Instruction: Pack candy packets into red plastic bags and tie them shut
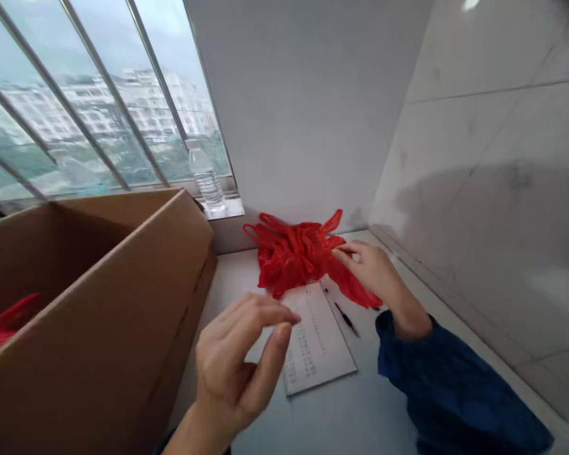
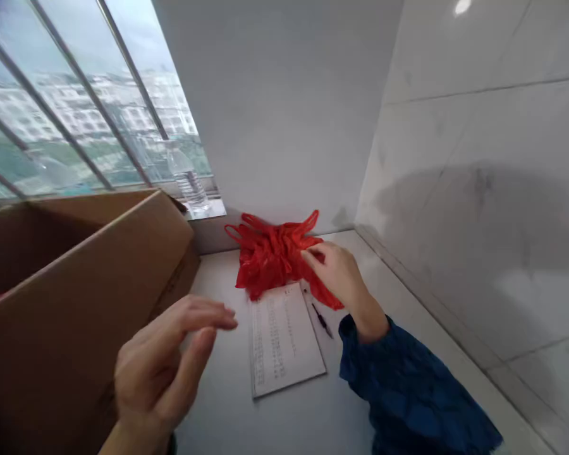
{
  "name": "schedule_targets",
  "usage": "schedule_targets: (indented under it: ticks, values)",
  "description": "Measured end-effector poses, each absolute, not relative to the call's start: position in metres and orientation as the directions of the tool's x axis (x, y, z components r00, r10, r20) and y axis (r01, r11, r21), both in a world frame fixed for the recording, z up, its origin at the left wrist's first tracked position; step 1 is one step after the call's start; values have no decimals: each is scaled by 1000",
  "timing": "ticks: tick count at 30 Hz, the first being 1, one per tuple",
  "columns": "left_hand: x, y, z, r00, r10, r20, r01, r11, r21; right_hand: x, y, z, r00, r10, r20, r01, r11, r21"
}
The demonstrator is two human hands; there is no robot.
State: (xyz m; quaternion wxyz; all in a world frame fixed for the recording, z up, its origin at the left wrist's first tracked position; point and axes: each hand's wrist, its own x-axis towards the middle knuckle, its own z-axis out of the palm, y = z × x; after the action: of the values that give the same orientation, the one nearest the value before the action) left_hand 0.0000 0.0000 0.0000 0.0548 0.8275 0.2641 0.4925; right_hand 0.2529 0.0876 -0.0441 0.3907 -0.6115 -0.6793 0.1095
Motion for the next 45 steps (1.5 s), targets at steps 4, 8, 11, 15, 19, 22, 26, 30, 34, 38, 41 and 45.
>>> schedule_targets:
  ticks: [4,8,11,15,19,22,26,30,34,38,41,45]
  values:
    - [1,14,-3,399,667,630,575,-716,395,233,55,-24,-244,924,293,681,379,-627]
    - [2,31,-14,484,731,481,660,-666,348,224,38,-14,-462,850,254,497,485,-720]
    - [-2,40,-22,501,763,408,694,-636,336,221,35,-15,-487,822,296,402,512,-759]
    - [-6,47,-27,495,801,337,724,-595,350,218,39,-21,-491,811,317,393,531,-751]
    - [-4,48,-26,388,823,416,743,-546,387,215,39,-23,-301,818,491,614,560,-557]
    - [0,49,-28,282,856,433,735,-483,477,211,37,-24,-218,787,578,709,535,-460]
    - [2,46,-28,322,871,370,617,-490,616,201,42,-35,-280,864,418,717,478,-507]
    - [-1,43,-23,396,877,272,559,-465,687,199,50,-43,-374,855,361,712,513,-480]
    - [-6,41,-20,448,878,169,584,-431,688,206,48,-40,-364,832,418,653,548,-522]
    - [-7,41,-23,480,863,160,601,-456,656,209,46,-38,-378,829,412,649,554,-521]
    - [-6,45,-27,441,879,183,675,-459,577,211,49,-40,-386,826,410,627,561,-540]
    - [-10,52,-29,332,918,219,812,-396,428,220,56,-41,-382,832,403,587,555,-589]
